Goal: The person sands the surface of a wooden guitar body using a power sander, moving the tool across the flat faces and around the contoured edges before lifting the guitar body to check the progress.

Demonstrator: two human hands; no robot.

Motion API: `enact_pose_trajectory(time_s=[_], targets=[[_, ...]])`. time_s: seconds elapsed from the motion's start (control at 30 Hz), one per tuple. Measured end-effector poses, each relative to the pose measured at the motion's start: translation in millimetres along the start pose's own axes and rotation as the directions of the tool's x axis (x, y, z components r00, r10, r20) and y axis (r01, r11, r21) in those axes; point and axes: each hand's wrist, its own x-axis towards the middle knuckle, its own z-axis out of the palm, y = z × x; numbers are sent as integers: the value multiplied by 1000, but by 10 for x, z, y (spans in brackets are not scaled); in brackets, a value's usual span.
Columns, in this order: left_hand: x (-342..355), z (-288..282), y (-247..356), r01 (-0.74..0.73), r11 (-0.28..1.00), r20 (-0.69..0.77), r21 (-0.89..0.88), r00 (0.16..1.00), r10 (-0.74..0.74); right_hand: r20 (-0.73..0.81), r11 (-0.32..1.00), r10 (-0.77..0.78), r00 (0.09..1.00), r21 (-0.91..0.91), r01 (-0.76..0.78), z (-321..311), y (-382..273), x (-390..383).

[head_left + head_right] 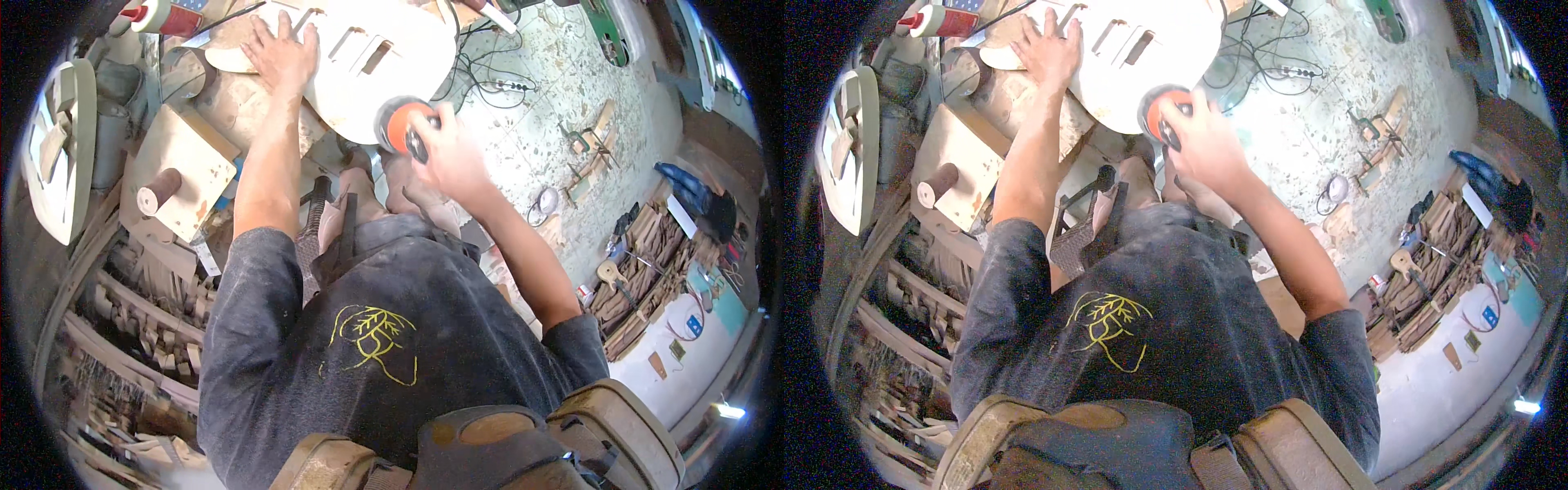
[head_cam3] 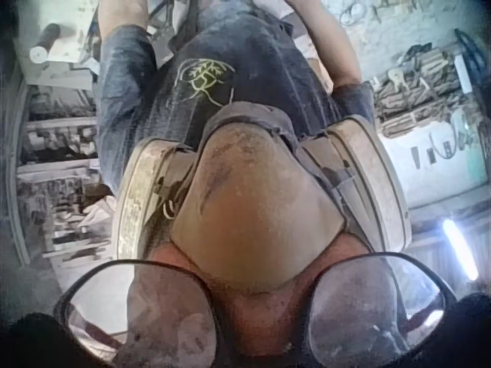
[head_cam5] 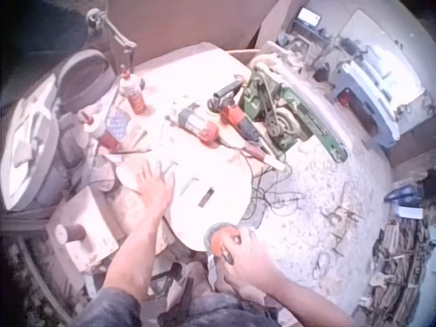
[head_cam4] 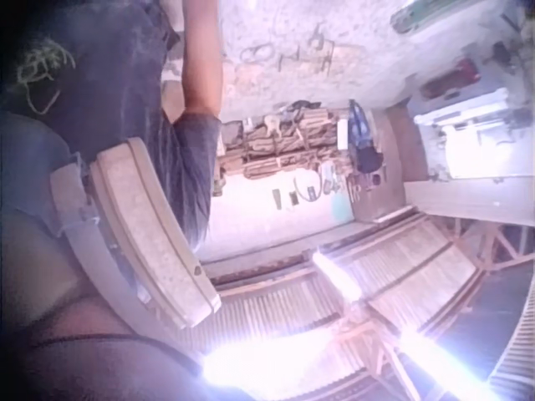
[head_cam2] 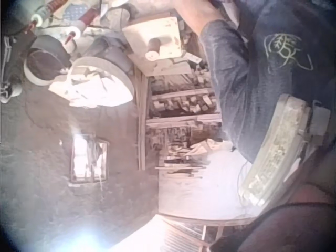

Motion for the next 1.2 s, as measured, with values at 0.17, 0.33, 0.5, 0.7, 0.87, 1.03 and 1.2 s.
enact_pose_trajectory(time_s=[0.17,0.33,0.5,0.7,0.87,1.03,1.2], targets=[[-28,27,28,-30,1000,7,7,1000,30,66,997,72,995,-12,-71,39,102,-269],[20,16,10,-18,999,30,41,999,17,-13,1000,3,1000,-27,-3,-48,42,35],[17,34,1,-21,999,21,44,1000,20,119,999,28,992,-29,-25,-14,97,-237],[15,9,52,14,998,54,56,998,-17,114,986,157,981,-76,-149,-181,531,-477],[16,42,29,19,998,42,60,999,-22,21,988,150,989,-44,-149,-254,612,-531],[24,58,-17,6,998,60,70,998,-10,-17,993,111,994,33,-111,-299,601,-383],[4,60,-58,5,998,24,61,1000,-7,-36,1000,7,999,9,-7,-190,577,-155]])
